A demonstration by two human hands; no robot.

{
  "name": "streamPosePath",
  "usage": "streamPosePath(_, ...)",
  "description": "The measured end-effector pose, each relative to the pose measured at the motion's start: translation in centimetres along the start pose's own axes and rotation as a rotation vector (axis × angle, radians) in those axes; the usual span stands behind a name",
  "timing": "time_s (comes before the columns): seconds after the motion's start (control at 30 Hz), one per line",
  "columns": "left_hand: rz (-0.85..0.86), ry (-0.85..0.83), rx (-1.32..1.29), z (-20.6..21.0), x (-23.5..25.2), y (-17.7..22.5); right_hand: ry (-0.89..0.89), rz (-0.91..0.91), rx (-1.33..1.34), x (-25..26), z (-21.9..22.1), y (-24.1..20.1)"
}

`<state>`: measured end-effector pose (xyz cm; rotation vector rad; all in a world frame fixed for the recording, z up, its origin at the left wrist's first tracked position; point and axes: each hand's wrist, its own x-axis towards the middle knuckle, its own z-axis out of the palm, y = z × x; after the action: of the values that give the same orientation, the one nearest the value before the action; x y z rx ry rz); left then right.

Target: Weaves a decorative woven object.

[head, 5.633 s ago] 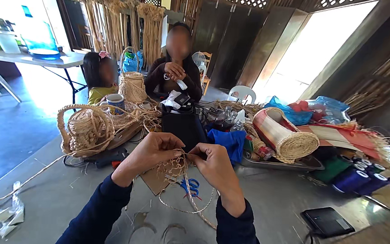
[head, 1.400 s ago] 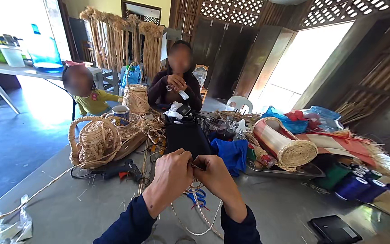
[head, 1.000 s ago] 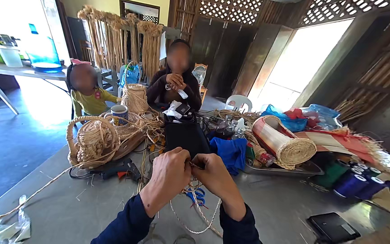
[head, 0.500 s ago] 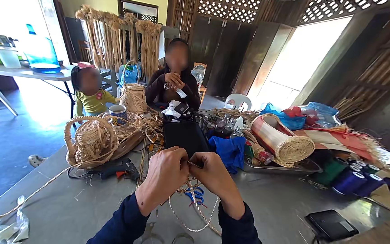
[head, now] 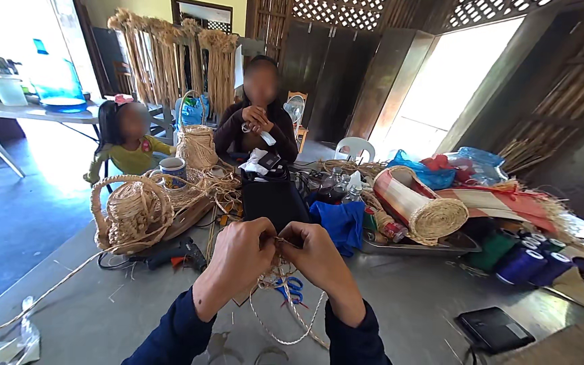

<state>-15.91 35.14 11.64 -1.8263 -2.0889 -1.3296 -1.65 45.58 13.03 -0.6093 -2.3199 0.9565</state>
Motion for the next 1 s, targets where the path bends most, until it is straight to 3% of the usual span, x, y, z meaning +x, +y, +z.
streamPosePath(1.0,0.010,0.041,-0.218,-1.3,0.1,-0.6,0.113,-0.186,0.048,-0.3,0.3,0.0)
